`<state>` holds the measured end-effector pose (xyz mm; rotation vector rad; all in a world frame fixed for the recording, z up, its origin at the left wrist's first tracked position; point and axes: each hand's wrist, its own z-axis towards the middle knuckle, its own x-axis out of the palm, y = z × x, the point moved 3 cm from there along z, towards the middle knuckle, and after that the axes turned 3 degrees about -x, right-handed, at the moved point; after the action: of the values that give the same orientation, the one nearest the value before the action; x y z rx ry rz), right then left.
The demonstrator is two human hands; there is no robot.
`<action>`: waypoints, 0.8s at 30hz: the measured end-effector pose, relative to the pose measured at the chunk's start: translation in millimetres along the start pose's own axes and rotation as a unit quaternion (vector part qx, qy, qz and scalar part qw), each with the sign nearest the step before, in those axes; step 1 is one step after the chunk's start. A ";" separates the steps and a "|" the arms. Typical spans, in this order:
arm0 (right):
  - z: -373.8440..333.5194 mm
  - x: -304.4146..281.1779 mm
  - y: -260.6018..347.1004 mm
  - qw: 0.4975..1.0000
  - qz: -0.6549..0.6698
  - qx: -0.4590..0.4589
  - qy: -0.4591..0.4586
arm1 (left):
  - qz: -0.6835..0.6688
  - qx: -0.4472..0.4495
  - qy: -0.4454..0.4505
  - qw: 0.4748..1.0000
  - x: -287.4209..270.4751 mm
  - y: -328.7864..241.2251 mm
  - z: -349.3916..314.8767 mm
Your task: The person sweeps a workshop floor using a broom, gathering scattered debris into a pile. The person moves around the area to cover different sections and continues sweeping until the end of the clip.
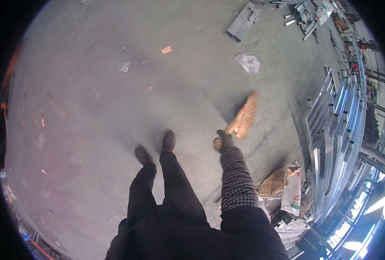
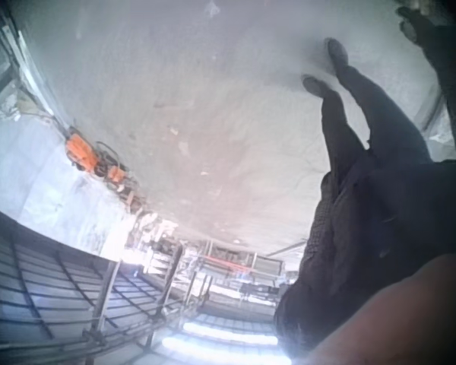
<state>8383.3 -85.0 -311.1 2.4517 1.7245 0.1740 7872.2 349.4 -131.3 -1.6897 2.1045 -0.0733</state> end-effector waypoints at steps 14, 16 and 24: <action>-157.5 299.5 -250.2 0.823 -0.489 -0.157 0.242 | 0.090 0.095 -0.011 0.991 23.3 40.6 87.2; -176.2 318.9 -215.7 0.851 -0.398 -0.078 0.334 | 0.203 0.084 0.026 0.975 12.9 20.4 91.6; -223.7 297.9 -68.9 0.868 -0.281 -0.137 0.386 | 0.130 0.108 0.003 0.986 -35.7 -101.8 82.4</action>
<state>8380.9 228.9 -99.1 1.6508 2.3920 1.3580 8001.4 375.9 -163.6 -1.2834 2.2121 -0.2183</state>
